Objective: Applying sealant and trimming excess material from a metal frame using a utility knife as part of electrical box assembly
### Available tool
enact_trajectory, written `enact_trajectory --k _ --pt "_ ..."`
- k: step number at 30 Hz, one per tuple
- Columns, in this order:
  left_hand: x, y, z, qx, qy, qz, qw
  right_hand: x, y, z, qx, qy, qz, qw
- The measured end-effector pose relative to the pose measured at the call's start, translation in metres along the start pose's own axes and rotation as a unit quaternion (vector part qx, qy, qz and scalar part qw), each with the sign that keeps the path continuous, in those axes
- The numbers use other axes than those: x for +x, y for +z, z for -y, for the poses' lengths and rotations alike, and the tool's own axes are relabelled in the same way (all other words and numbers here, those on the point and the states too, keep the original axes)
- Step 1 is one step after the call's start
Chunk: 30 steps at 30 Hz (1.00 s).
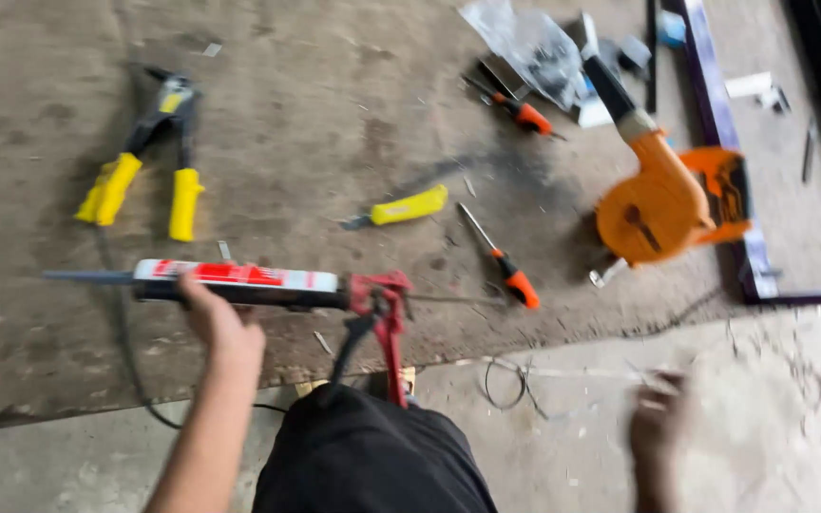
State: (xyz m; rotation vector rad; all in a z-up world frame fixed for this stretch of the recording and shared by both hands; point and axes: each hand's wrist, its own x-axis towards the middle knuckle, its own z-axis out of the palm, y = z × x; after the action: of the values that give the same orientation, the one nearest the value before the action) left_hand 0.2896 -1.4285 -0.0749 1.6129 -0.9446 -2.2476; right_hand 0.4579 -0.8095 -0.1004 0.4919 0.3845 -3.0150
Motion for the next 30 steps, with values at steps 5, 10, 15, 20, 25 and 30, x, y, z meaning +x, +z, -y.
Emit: enact_trajectory --k 5,10,15,20,25,30 --pt "0.028 0.007 0.006 -0.007 0.029 -0.054 0.998 0.029 0.068 -0.134 -0.836 0.006 -0.333 0.435" --pt "0.131 -0.057 -0.002 0.303 0.058 -0.003 0.951 0.057 0.008 -0.119 -0.949 0.13 -0.217 0.187" --pt "0.135 -0.081 -0.026 0.51 0.078 0.008 0.857 0.052 -0.014 -0.116 -0.978 0.132 -0.112 0.118" --pt "0.057 -0.04 -0.064 0.736 0.126 0.024 0.665 0.049 -0.003 -0.11 -0.985 0.134 -0.046 0.1" --pt "-0.021 0.039 -0.02 0.712 0.333 0.17 0.594 0.052 -0.003 -0.109 -0.984 0.155 -0.003 0.09" --pt "0.033 0.145 0.115 0.553 0.601 0.341 0.466 0.055 0.079 -0.136 -0.962 0.251 -0.05 0.094"
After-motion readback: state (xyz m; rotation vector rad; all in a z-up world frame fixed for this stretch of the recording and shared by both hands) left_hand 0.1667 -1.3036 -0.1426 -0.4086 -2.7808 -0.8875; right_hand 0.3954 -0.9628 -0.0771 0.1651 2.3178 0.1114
